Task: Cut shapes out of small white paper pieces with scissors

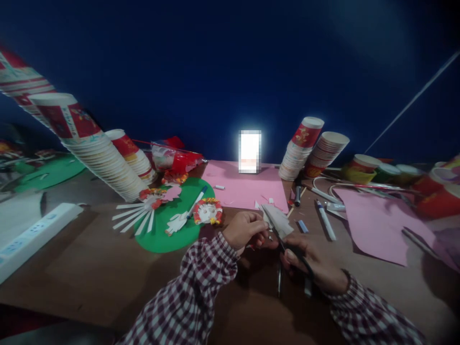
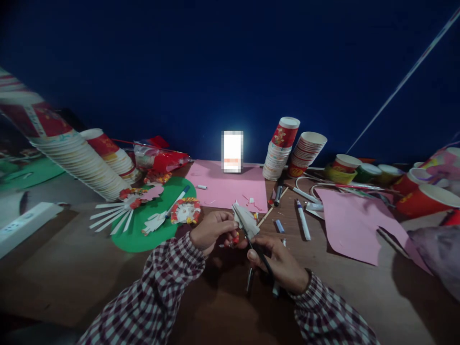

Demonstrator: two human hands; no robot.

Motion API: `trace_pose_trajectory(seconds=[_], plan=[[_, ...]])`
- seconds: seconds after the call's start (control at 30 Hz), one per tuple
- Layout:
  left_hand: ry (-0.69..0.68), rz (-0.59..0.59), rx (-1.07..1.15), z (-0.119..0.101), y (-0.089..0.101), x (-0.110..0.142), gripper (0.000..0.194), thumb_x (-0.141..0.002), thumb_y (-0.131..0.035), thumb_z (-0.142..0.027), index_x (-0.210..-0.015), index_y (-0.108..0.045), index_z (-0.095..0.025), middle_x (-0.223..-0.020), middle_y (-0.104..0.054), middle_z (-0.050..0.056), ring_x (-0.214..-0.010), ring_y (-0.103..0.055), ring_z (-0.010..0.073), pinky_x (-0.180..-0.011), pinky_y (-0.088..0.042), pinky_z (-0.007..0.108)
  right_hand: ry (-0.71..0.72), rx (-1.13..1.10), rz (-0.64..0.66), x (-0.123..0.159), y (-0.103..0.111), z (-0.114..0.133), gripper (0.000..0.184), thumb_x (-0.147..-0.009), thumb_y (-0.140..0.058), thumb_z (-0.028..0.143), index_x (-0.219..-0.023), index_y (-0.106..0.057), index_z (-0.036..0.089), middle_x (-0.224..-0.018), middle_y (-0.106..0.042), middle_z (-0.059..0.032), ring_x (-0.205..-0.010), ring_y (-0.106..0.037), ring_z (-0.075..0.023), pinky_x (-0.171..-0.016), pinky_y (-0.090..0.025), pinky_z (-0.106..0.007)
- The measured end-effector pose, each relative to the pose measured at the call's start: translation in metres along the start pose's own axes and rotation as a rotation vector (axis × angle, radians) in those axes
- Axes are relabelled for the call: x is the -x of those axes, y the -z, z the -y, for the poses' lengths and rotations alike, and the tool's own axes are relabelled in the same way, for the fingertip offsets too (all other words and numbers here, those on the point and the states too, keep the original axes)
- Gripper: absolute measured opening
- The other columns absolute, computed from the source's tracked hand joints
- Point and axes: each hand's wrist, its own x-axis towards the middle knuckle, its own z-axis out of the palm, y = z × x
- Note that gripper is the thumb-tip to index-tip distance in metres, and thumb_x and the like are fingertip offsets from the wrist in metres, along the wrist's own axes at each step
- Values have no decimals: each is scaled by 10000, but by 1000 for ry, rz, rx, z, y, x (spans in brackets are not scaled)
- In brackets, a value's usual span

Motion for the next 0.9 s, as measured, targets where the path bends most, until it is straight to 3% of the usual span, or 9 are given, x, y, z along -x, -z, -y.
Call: trace_pose_trajectory(seconds=[0.17,0.37,0.9], plan=[[0,-4,-9,1,0,-1,139,-646,-605,-198,-570,-516,-122,-456,-562,-7,-323,-455,50,-324,-326,146,-5,-7,-45,0,-2,4,344,-733,-641,489,-749,-609,147,-591,-487,25,-488,-445,-92,-431,-343,-197],[5,-6,-6,1,0,-1,116,-638,-587,-183,-568,-515,-124,-453,-561,-10,-324,-457,49,-323,-327,141,-18,-13,-21,1,0,2,335,-753,-637,462,-871,-628,148,-602,-471,32,-485,-437,-91,-419,-340,-193],[26,-5,-29,-1,-1,0,128,-645,-597,-192,-576,-514,-123,-457,-558,-7,-328,-449,46,-333,-310,143,-18,-3,19,1,4,-4,344,-769,-627,445,-924,-634,137,-583,-450,37,-467,-375,-78,-391,-287,-177]])
